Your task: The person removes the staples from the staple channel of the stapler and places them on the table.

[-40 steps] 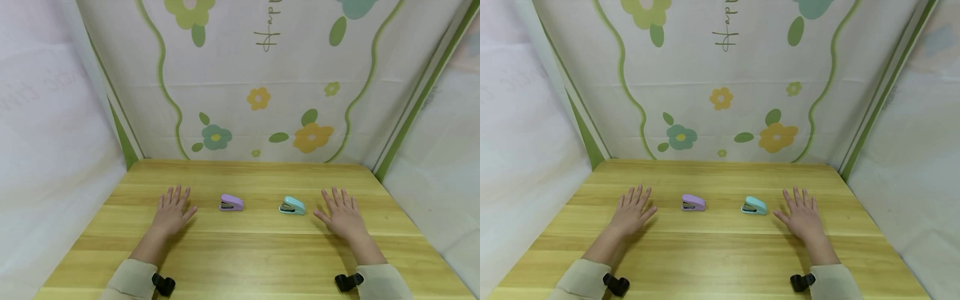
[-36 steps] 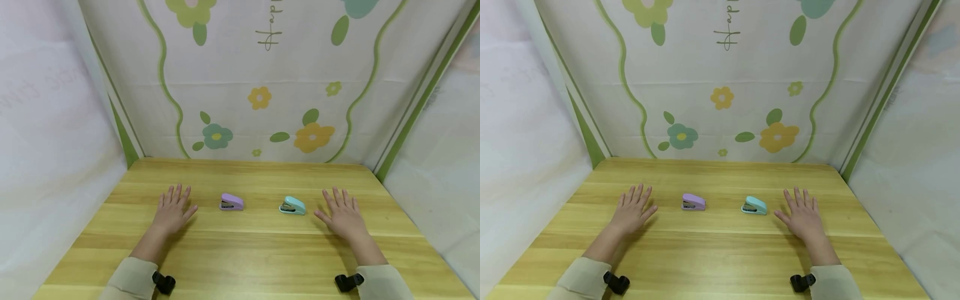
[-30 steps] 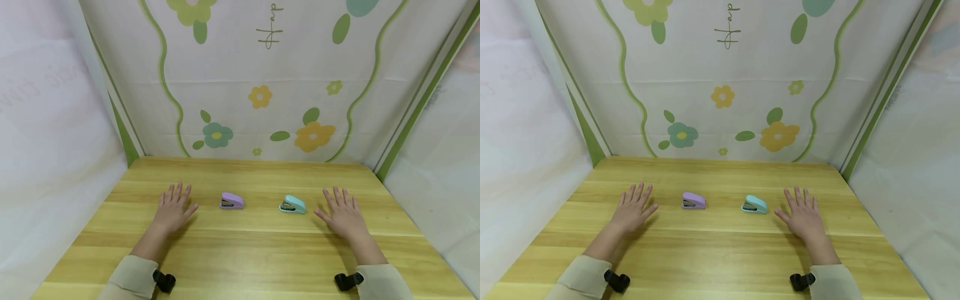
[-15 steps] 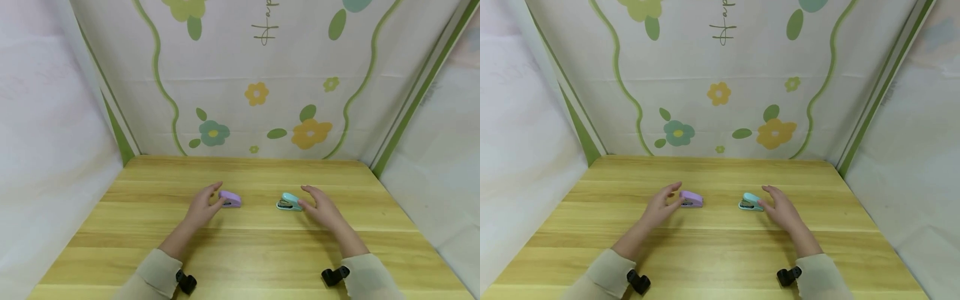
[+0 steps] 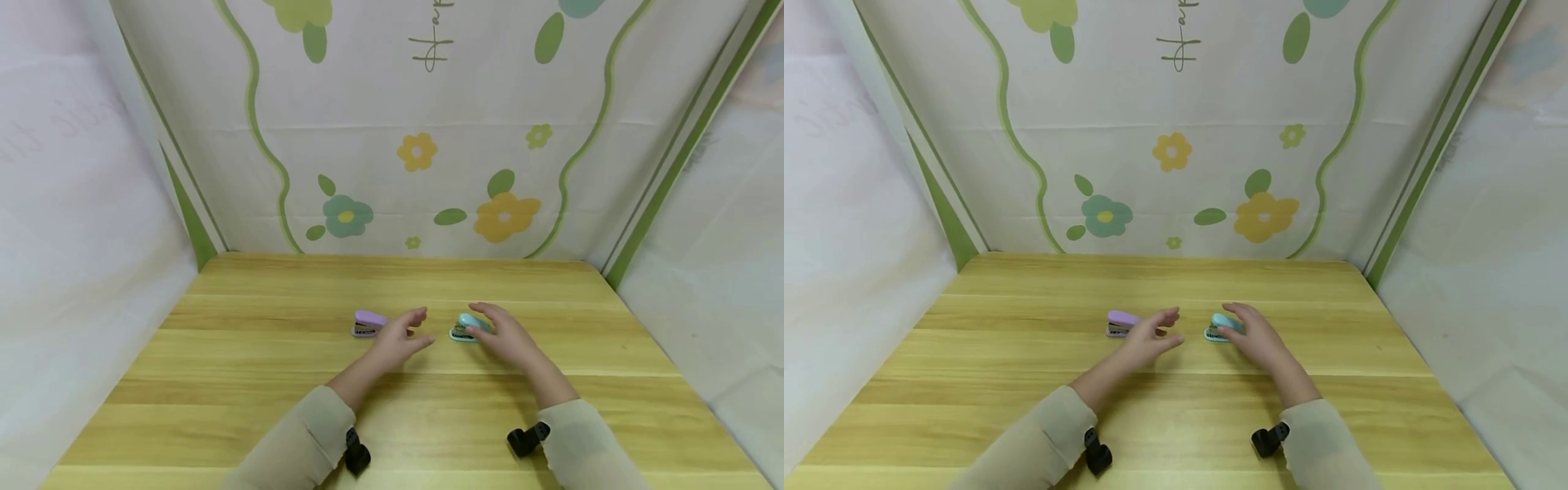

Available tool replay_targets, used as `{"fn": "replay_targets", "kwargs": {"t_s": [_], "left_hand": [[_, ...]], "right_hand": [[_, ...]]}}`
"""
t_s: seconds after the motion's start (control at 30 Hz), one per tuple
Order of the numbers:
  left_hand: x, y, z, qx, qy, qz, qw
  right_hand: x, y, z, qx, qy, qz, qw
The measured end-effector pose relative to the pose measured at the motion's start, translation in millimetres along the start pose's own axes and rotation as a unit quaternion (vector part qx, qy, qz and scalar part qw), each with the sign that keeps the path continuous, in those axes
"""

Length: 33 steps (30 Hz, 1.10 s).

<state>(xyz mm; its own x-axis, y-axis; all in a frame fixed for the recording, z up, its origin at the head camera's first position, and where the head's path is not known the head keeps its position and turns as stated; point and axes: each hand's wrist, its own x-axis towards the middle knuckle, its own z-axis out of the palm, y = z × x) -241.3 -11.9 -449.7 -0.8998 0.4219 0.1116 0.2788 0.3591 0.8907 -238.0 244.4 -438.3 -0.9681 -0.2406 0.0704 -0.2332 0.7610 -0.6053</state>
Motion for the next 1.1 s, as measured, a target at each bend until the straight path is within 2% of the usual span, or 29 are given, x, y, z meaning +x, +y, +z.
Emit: {"fn": "replay_targets", "kwargs": {"t_s": [0.13, 0.27, 0.5, 0.8, 1.1], "left_hand": [[14.2, -3.9, 17.0, 0.013, -0.009, -0.033, 0.9993], [27.5, -7.2, 33.0, 0.032, 0.001, -0.04, 0.9987], [44.9, -10.8, 55.3, 0.038, 0.019, -0.058, 0.9974], [54.7, -12.6, 63.9, 0.102, 0.055, -0.062, 0.9913], [55.6, -12.5, 63.7, 0.121, 0.065, -0.079, 0.9874]], "right_hand": [[3.8, -1, 2, 0.0, -0.003, 0.001, 1.0], [6.4, -1, 5, 0.002, -0.01, 0.001, 1.0], [10.7, -2, 6, 0.012, -0.019, 0.009, 0.9997], [14.8, -5, 5, 0.009, -0.028, 0.033, 0.999], [14.8, -10, 5, -0.007, -0.029, 0.034, 0.999]]}}
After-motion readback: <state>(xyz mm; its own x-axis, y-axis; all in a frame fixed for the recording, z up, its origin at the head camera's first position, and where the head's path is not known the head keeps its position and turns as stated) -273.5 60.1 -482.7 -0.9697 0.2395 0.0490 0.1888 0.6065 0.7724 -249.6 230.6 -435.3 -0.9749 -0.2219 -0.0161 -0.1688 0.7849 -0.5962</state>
